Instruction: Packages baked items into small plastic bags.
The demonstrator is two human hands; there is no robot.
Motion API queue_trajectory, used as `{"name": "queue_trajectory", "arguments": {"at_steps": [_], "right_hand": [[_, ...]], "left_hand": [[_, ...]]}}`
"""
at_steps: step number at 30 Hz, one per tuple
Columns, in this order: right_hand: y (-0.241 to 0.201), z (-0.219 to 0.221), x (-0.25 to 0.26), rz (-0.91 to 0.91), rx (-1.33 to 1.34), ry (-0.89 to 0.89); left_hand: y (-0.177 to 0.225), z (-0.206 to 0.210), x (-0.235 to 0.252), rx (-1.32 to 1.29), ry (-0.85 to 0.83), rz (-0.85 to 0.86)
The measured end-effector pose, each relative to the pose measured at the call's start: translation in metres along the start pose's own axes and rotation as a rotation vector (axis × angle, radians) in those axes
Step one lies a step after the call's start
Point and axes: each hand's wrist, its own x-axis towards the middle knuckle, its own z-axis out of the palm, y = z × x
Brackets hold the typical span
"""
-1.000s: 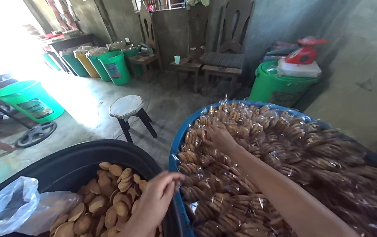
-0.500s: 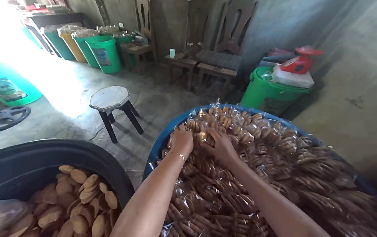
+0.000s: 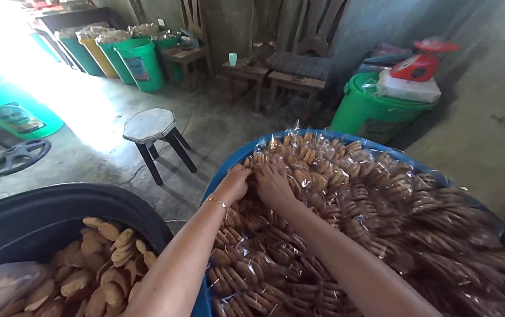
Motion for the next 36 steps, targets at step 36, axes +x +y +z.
{"name": "queue_trajectory", "arguments": {"at_steps": [36], "right_hand": [[0.035, -0.031, -0.059, 0.325, 0.035, -0.105]], "left_hand": [[0.000, 0.014, -0.003, 0.055, 0.036, 0.022]]}}
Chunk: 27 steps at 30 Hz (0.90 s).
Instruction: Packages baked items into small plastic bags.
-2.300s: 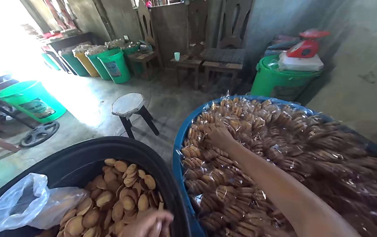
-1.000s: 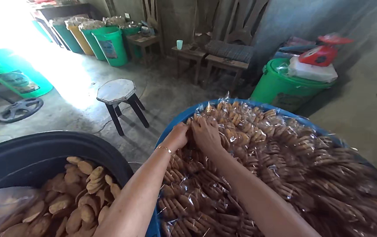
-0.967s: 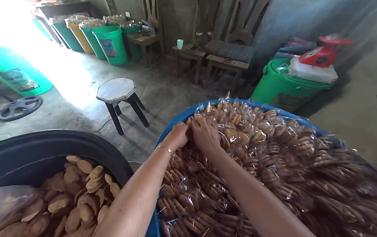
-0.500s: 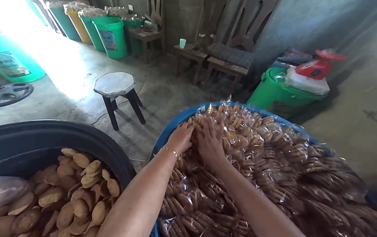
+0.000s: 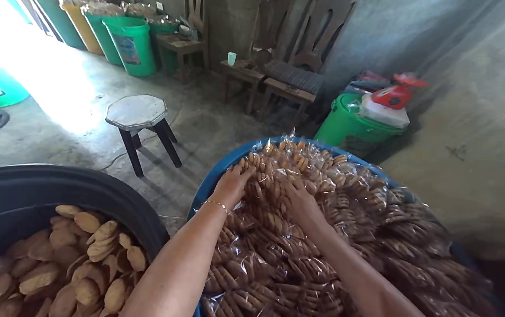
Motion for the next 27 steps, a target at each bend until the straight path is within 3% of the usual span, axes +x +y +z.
{"name": "queue_trajectory", "arguments": {"at_steps": [6, 11, 15, 20, 24, 27], "right_hand": [[-0.014, 0.032, 0.024, -0.061, 0.021, 0.091], [-0.023, 0.007, 0.021, -0.020, -0.135, -0.093], [-0.044, -0.013, 0.013, -0.152, -0.212, 0.223], [-0.036, 0.037, 0.042, -0.199, -0.174, 0.114], [-0.030, 0.054, 0.040, -0.328, -0.158, 0.158], [-0.024, 0.042, 0.056, -0.328, -0.170, 0.049]], "left_hand": [[0.000, 0.005, -0.003, 0.058, -0.003, 0.000], [0.006, 0.002, -0.013, 0.059, 0.045, -0.018], [0.014, -0.035, -0.051, -0.162, 0.106, -0.101], [-0.016, -0.059, -0.195, -0.338, 0.358, -0.135], [-0.080, -0.037, -0.354, -0.338, 0.472, -0.348], [-0.085, -0.019, -0.476, -0.290, 0.281, -0.639]]}}
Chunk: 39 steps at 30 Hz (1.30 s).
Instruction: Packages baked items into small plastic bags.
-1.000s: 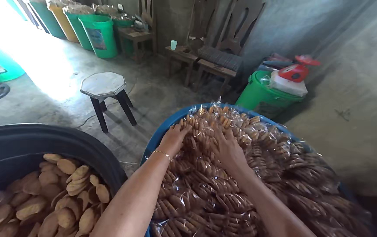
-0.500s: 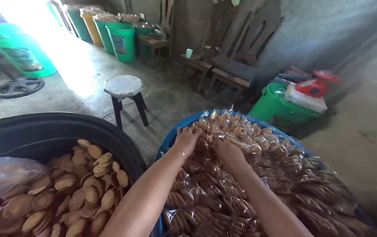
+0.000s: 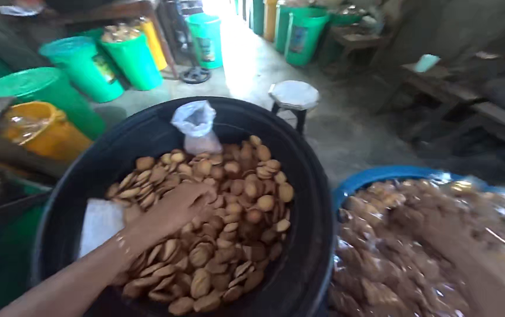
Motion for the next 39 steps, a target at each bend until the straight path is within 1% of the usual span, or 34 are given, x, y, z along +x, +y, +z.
{"name": "queue_trajectory", "arguments": {"at_steps": [1, 2, 3, 4, 5, 6, 7, 8, 9, 10, 11, 12, 14, 15, 18, 21, 23, 26, 29, 32, 34, 37, 39], "right_hand": [[0.001, -0.006, 0.007, 0.059, 0.021, -0.008], [-0.007, -0.017, 0.009, 0.093, 0.063, 0.060], [-0.025, -0.032, 0.008, 0.078, 0.146, 0.182], [-0.050, -0.046, 0.004, -0.015, 0.200, 0.328], [-0.084, -0.061, -0.001, -0.149, 0.254, 0.425], [-0.124, -0.074, -0.008, -0.300, 0.288, 0.435], [-0.169, -0.086, -0.018, -0.439, 0.293, 0.367], [-0.215, -0.092, -0.030, -0.562, 0.273, 0.236], [-0.258, -0.094, -0.041, -0.659, 0.211, 0.054], [-0.299, -0.091, -0.050, -0.735, 0.117, -0.139], [-0.336, -0.083, -0.059, -0.792, 0.003, -0.306], [-0.368, -0.071, -0.066, -0.840, -0.109, -0.435], [-0.419, -0.041, -0.078, -0.831, -0.245, -0.613], [-0.439, -0.026, -0.084, -0.775, -0.273, -0.656], [-0.483, 0.012, -0.097, -0.550, -0.254, -0.663], [-0.511, 0.032, -0.109, -0.424, -0.213, -0.647], [-0.518, 0.040, -0.116, -0.353, -0.192, -0.620], [-0.509, 0.052, -0.114, -0.313, -0.141, -0.572], [-0.502, 0.058, -0.113, -0.305, -0.079, -0.550], [-0.509, 0.056, -0.121, -0.383, -0.140, -0.604], [-0.512, 0.046, -0.121, -0.423, -0.207, -0.637], [-0.497, 0.038, -0.103, -0.523, -0.301, -0.669], [-0.481, 0.042, -0.089, -0.612, -0.284, -0.715]], "left_hand": [[-0.024, 0.001, -0.031, 0.088, -0.096, -0.070], [-0.047, 0.008, -0.060, 0.183, -0.206, -0.120], [-0.069, 0.017, -0.087, 0.256, -0.300, -0.160], [-0.090, 0.030, -0.113, 0.314, -0.332, -0.168], [-0.105, 0.039, -0.134, 0.348, -0.331, -0.163], [-0.113, 0.044, -0.149, 0.340, -0.331, -0.173], [-0.114, 0.046, -0.160, 0.330, -0.285, -0.147], [-0.111, 0.046, -0.168, 0.321, -0.230, -0.110], [-0.102, 0.043, -0.174, 0.304, -0.215, -0.095], [-0.089, 0.039, -0.180, 0.273, -0.222, -0.098], [-0.079, 0.038, -0.186, 0.247, -0.195, -0.072], [-0.075, 0.042, -0.194, 0.249, -0.098, 0.014], [-0.070, 0.048, -0.206, 0.253, 0.059, 0.156], [-0.068, 0.047, -0.211, 0.224, 0.096, 0.191], [-0.076, 0.053, -0.225, 0.124, 0.128, 0.254], [-0.081, 0.052, -0.238, 0.167, 0.124, 0.292], [-0.077, 0.048, -0.246, 0.202, 0.108, 0.297], [-0.072, 0.046, -0.245, 0.264, 0.133, 0.319], [-0.067, 0.047, -0.238, 0.264, 0.159, 0.314], [-0.067, 0.047, -0.237, 0.282, 0.171, 0.337], [-0.070, 0.049, -0.242, 0.296, 0.178, 0.326], [-0.075, 0.053, -0.253, 0.303, 0.216, 0.289], [-0.075, 0.053, -0.257, 0.289, 0.253, 0.256]]}}
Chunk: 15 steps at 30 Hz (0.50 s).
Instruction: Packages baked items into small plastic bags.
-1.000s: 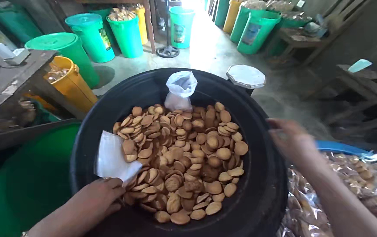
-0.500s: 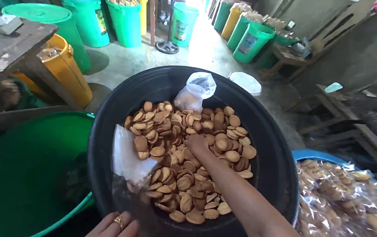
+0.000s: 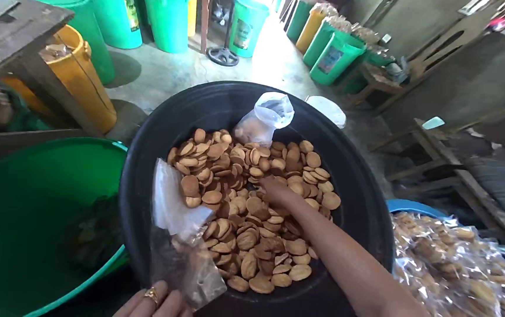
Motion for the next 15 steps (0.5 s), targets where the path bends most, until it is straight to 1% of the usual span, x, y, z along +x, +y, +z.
{"name": "queue_trajectory", "arguments": {"at_steps": [2, 5, 8, 9, 11, 12, 14, 15], "right_hand": [[0.013, 0.002, -0.005, -0.055, 0.034, 0.030], [0.028, -0.004, -0.024, -0.079, -0.048, 0.149], [0.052, 0.006, -0.036, -0.058, -0.195, 0.149], [0.056, 0.010, -0.039, -0.040, -0.199, 0.143], [0.050, 0.009, -0.044, -0.028, -0.156, 0.148], [0.040, 0.005, -0.047, -0.056, -0.096, 0.144], [0.017, 0.002, -0.050, -0.186, 0.071, 0.075], [0.004, 0.004, -0.050, -0.245, 0.117, 0.012]], "left_hand": [[0.001, -0.002, 0.002, -0.012, -0.001, -0.033], [0.004, 0.000, 0.005, -0.046, 0.005, -0.093], [0.004, 0.005, 0.006, -0.130, 0.031, -0.157], [0.003, 0.007, 0.008, -0.171, 0.047, -0.171], [-0.002, 0.009, 0.012, -0.301, 0.089, -0.218], [-0.004, 0.009, 0.014, -0.398, 0.118, -0.245], [-0.010, 0.004, 0.020, -0.628, 0.176, -0.278], [-0.014, 0.002, 0.025, -0.742, 0.216, -0.273]]}}
